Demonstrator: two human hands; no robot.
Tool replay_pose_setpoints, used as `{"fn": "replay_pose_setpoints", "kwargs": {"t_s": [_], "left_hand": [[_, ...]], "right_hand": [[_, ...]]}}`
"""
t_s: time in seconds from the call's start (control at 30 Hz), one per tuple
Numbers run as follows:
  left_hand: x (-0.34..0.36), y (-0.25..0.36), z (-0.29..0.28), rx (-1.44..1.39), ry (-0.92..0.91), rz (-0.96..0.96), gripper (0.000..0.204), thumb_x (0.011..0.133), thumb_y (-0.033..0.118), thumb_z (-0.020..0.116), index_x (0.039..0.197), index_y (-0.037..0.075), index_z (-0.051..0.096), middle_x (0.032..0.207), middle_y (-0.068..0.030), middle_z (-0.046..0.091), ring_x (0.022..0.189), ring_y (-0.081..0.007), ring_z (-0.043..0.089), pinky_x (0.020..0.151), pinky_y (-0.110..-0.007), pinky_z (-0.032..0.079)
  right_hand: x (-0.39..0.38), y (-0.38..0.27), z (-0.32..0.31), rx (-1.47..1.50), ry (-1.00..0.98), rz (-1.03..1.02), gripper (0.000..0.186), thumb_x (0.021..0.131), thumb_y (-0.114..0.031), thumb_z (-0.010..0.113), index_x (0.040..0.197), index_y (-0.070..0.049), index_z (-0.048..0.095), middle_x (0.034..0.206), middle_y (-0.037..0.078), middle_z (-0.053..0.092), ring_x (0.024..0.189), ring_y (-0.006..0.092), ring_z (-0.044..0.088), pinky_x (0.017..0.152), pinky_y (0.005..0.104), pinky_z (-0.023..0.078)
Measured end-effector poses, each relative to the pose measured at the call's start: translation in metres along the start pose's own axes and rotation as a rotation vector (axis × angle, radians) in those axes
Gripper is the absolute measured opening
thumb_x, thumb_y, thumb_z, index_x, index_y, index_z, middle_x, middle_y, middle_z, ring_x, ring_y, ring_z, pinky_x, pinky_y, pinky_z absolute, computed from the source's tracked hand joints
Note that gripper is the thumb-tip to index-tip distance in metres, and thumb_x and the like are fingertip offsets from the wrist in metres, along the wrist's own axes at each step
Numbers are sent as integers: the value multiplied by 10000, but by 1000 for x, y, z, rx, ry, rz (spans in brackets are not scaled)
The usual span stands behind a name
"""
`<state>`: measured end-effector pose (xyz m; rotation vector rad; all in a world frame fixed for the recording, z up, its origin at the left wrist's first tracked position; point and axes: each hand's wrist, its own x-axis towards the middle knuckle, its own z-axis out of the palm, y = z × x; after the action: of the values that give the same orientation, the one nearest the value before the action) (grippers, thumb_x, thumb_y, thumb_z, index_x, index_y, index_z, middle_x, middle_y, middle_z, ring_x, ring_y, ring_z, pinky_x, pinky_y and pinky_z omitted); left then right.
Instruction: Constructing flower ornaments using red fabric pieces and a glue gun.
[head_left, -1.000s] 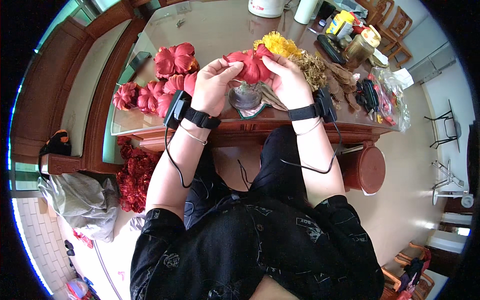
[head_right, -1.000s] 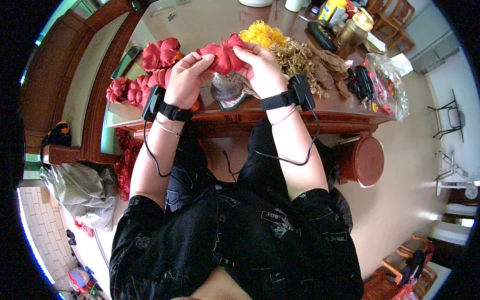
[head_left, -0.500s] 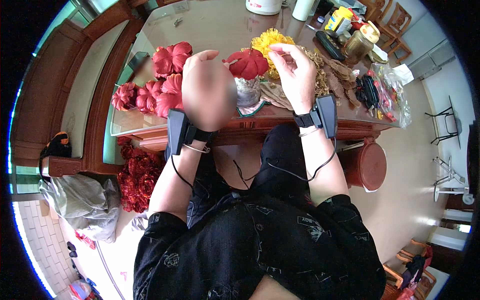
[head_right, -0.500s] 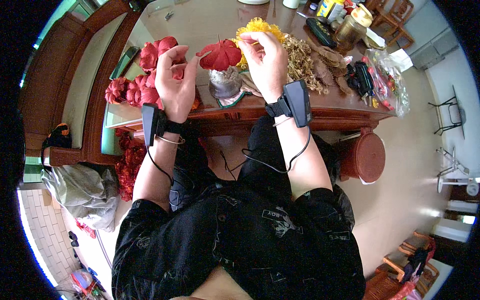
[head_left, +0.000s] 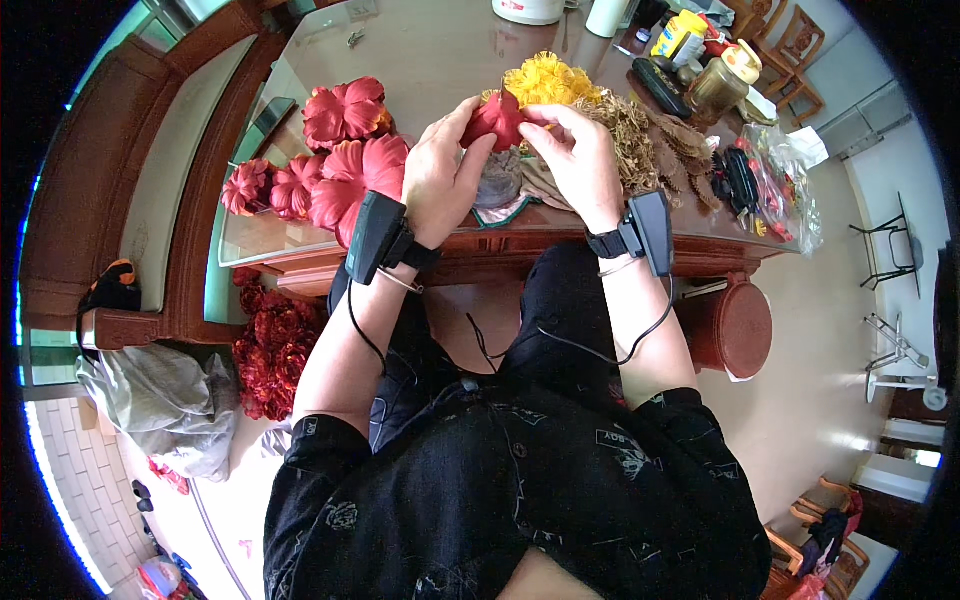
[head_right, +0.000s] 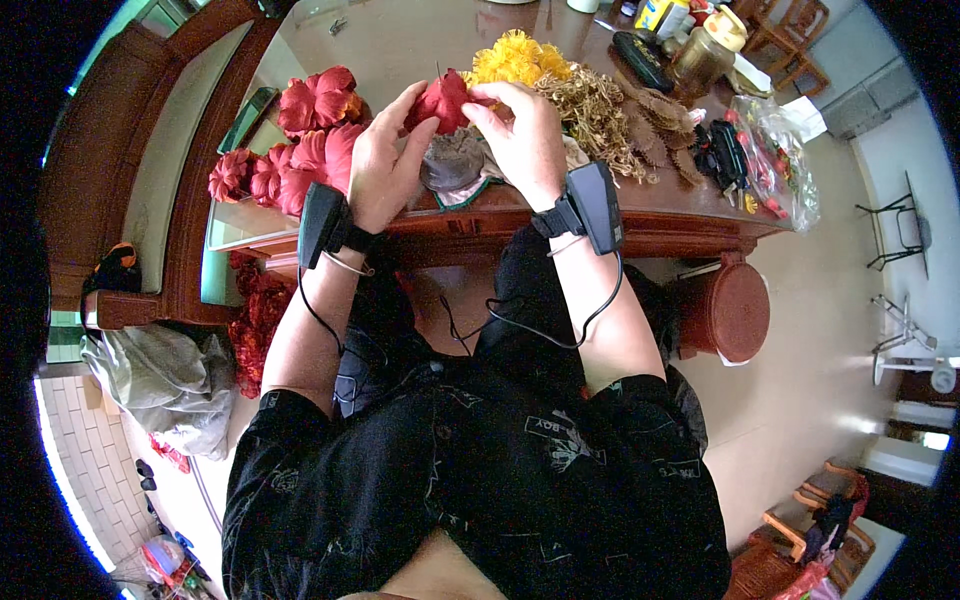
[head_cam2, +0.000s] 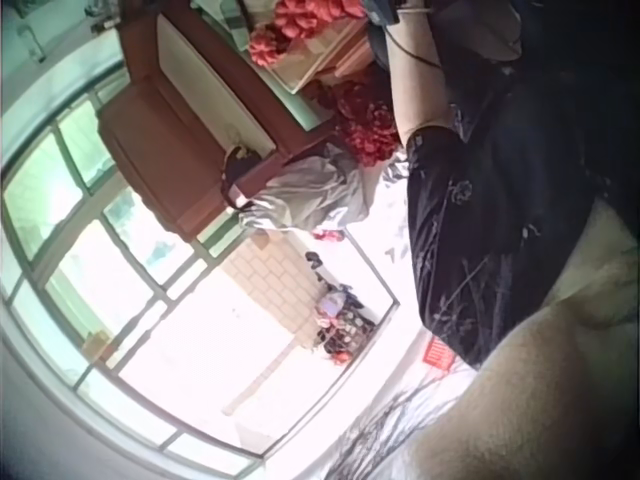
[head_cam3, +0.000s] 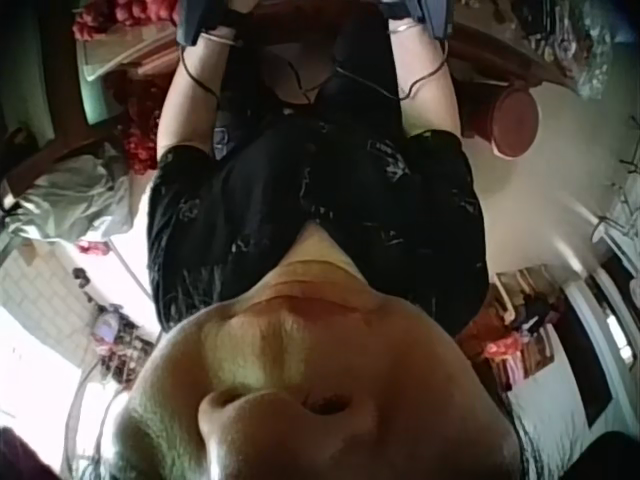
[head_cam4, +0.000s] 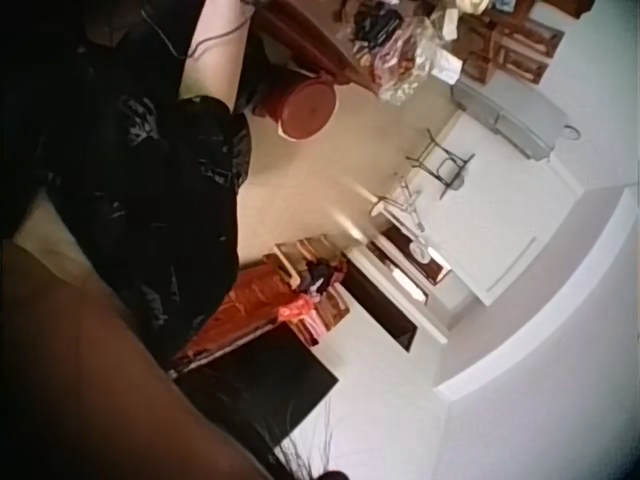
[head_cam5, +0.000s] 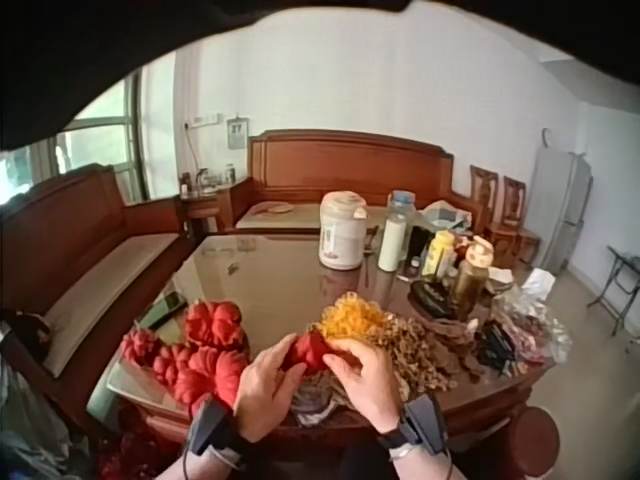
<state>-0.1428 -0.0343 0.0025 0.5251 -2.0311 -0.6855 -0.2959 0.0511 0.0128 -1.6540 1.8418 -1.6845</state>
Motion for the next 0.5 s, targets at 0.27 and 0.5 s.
{"fn": "replay_pose_setpoints", "kwargs": {"t_s": [0.27, 0.5], "left_hand": [[-19, 10, -7, -113, 66, -140, 471, 826, 155, 676, 1220, -46, 512, 1132, -220, 594, 1029, -294, 601, 831, -365, 505], [-28, 17, -8, -181, 110, -147, 440, 822, 106, 675, 1210, -32, 522, 1141, -179, 589, 1069, -258, 582, 849, -350, 501]], "right_hand": [[-51, 28, -2, -648, -197, 33, 171, 803, -133, 650, 950, -46, 663, 902, 137, 592, 832, 321, 624, 705, 419, 501], [-66, 48, 10, -648, -75, -48, 99, 771, -128, 662, 774, -30, 643, 819, 109, 571, 777, 313, 610, 663, 419, 496]]}}
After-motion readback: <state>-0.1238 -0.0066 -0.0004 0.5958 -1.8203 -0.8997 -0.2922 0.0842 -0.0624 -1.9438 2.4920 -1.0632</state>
